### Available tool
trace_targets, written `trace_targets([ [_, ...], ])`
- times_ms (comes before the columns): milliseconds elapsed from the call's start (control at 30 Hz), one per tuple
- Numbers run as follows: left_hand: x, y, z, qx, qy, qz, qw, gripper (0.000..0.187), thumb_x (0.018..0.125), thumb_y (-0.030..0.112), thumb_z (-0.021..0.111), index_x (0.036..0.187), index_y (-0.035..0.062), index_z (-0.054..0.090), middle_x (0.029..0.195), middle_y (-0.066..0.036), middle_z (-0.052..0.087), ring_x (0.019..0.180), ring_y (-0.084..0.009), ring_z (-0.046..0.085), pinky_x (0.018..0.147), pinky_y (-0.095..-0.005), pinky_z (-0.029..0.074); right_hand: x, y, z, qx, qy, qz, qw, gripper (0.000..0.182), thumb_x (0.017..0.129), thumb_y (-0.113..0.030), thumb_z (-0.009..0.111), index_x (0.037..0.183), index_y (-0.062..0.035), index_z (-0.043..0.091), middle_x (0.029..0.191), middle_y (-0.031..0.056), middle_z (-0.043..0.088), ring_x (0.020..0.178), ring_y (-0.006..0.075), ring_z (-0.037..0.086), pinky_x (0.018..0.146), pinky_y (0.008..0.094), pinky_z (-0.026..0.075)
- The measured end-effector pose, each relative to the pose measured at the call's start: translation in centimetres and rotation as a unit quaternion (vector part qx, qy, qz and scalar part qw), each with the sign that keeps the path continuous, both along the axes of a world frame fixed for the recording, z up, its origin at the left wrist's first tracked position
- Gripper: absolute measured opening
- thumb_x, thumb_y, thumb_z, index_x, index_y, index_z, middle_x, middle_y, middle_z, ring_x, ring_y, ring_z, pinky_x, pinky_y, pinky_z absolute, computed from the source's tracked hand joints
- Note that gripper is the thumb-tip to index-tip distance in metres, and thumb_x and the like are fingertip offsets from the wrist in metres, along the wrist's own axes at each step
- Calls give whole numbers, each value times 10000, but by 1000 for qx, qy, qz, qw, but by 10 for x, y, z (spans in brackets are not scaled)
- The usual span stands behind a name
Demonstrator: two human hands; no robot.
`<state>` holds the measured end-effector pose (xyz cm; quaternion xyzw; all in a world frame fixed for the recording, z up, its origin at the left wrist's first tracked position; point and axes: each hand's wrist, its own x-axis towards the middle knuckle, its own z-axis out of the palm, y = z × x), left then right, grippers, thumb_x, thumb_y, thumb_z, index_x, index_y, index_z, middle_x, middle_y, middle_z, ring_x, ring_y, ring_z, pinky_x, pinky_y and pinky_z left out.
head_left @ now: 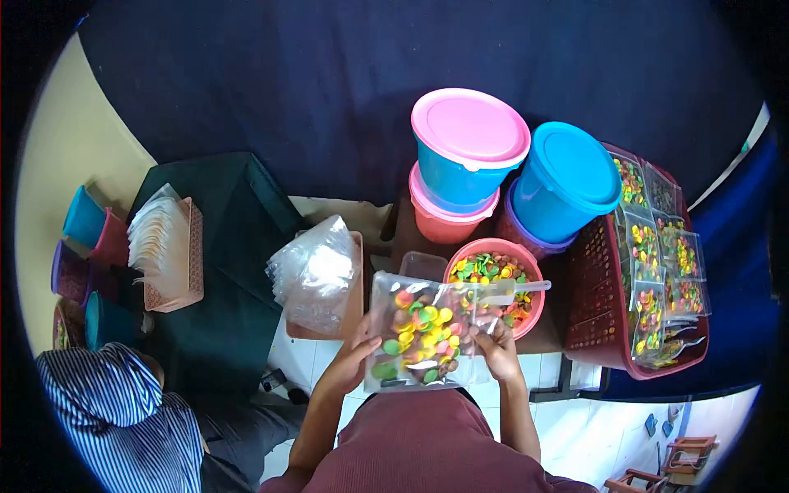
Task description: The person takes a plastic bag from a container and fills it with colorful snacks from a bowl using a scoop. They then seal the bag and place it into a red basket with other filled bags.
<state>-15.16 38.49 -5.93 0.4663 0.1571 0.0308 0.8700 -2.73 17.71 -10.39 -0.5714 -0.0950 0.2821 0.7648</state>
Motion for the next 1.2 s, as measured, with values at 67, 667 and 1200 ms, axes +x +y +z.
trace_targets([
  [67,-9,10,-9,80,34,-49,995,587,795,139,525,1277,13,215,1258,-99,327,1182,-183,301,956,-331,276,-11,4,10,9,17,23,1000,106,807,-47,514,905,-16,487,713,50,576,577,88,546,499,203,444],
  [667,-26,-9,-30,4,47,-223,974,531,713,22,600,1190,25,367,1109,-61,489,1054,-154,447,909,-289,339,-93,-33,28,-45,-20,-214,976,89,795,-53,497,805,5,563,732,43,585,647,122,559,613,252,472],
  [1200,-20,-67,-21,40,31,-317,947,557,737,40,598,1228,28,337,1189,-60,434,1103,-153,407,931,-292,310,-116,-105,43,-152,-85,-243,954,71,778,16,524,841,45,538,745,61,571,663,114,553,611,234,468],
])
